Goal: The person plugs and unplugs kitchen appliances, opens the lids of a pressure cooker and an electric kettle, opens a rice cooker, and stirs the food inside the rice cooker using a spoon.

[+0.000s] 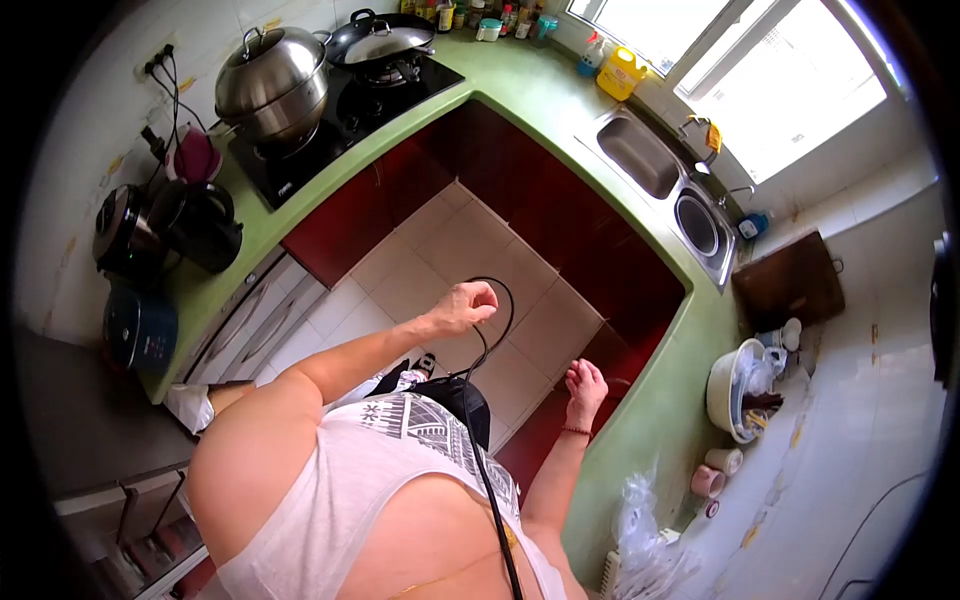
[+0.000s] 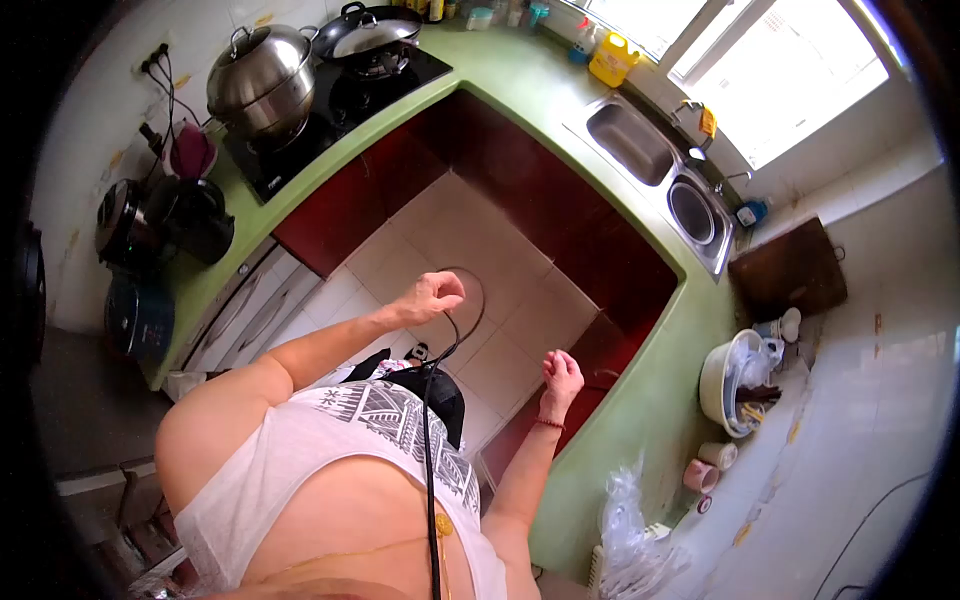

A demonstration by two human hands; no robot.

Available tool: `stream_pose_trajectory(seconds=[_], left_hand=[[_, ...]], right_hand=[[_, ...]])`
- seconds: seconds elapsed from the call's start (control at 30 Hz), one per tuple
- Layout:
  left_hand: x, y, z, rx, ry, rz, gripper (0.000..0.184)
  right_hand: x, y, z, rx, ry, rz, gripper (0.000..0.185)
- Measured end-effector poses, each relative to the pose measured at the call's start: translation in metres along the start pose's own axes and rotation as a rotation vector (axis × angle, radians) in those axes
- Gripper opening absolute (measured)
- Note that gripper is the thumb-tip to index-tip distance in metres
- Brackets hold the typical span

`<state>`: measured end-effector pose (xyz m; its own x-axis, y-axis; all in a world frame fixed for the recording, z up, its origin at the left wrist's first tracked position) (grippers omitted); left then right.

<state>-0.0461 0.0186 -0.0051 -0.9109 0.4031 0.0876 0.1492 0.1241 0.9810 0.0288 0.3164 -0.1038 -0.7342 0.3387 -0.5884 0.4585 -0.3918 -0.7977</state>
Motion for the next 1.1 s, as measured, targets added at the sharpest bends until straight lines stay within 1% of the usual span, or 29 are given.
stream_pose_trajectory(seconds=[0.03,0.07,0.1,0.17,0.23,0.3,0.37,0.4,0.43,0.5,0.53,0.57,0.6,0.63,0.67,0.77,0.83,0.9,0.97,1.03,1.1], left_hand=[[-0.003,-0.001,-0.003,-0.065,0.046,0.006,0.011],[-0.006,-0.003,-0.003,-0.134,0.091,0.009,0.008],[0.061,-0.001,-0.061,-0.091,0.114,0.014,0.007],[0.071,-0.014,-0.081,-0.082,0.182,-0.034,0.008],[0.108,-0.016,-0.110,-0.083,0.217,-0.016,0.009],[0.122,-0.026,-0.113,-0.128,0.254,-0.058,0.009],[0.155,-0.018,-0.114,-0.146,0.247,-0.094,0.011],[0.167,-0.013,-0.111,-0.177,0.256,-0.115,0.011],[0.186,-0.008,-0.114,-0.236,0.268,-0.023,0.010],[0.217,-0.018,-0.119,-0.223,0.286,0.025,0.010],[0.233,-0.025,-0.122,-0.263,0.337,0.030,0.009],[0.247,-0.029,-0.129,-0.223,0.379,0.015,0.010],[0.259,-0.034,-0.136,-0.220,0.451,0.003,0.010],[0.271,-0.036,-0.143,-0.220,0.517,-0.011,0.011],[0.280,-0.041,-0.151,-0.191,0.562,-0.052,0.011],[0.309,-0.044,-0.169,-0.235,0.685,-0.056,0.008],[0.325,-0.040,-0.180,-0.233,0.765,-0.012,0.006],[0.333,-0.042,-0.193,-0.271,0.815,-0.030,0.005],[0.340,-0.045,-0.210,-0.241,0.828,-0.077,0.005],[0.345,-0.053,-0.227,-0.248,0.866,-0.146,0.004],[0.354,-0.057,-0.250,-0.179,0.834,-0.150,0.004]], right_hand=[[-0.002,-0.008,0.011,0.007,-0.044,0.000,0.012],[-0.005,-0.016,0.020,-0.056,-0.053,-0.007,0.011],[0.051,-0.061,0.091,-0.043,-0.149,-0.038,0.011],[0.071,-0.077,0.121,-0.094,-0.202,-0.030,0.011],[0.107,-0.113,0.175,-0.094,-0.277,-0.070,0.010],[0.127,-0.133,0.203,-0.124,-0.358,-0.068,0.010],[0.159,-0.161,0.235,-0.123,-0.471,-0.109,0.011],[0.170,-0.175,0.247,-0.198,-0.458,-0.117,0.011],[0.184,-0.194,0.264,-0.221,-0.456,-0.119,0.011],[0.234,-0.216,0.283,-0.250,-0.511,-0.134,0.012],[0.252,-0.232,0.294,-0.268,-0.532,-0.138,0.013],[0.269,-0.254,0.306,-0.288,-0.554,-0.148,0.013],[0.297,-0.266,0.313,-0.337,-0.526,-0.138,0.014],[0.318,-0.284,0.325,-0.339,-0.576,-0.133,0.014],[0.338,-0.300,0.333,-0.380,-0.573,-0.145,0.015],[0.390,-0.357,0.373,-0.469,-0.618,-0.212,0.017],[0.432,-0.384,0.399,-0.625,-0.591,-0.337,0.017],[0.446,-0.410,0.430,-0.612,-0.561,-0.335,0.017],[0.479,-0.426,0.461,-0.564,-0.590,-0.307,0.017],[0.513,-0.442,0.491,-0.626,-0.497,-0.312,0.018],[0.544,-0.455,0.516,-0.620,-0.486,-0.395,0.018]])
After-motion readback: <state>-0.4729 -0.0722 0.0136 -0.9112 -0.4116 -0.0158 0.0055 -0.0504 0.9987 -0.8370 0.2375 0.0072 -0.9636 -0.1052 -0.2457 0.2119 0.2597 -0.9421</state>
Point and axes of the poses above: each hand's wrist, its own x-axis towards the middle knuckle, its own z-axis out of the palm, y = z × x, the point moved 5 cm from there along x, towards the middle knuckle, and after that the axes turned 11 degrees about z, right-handed, at the moved point
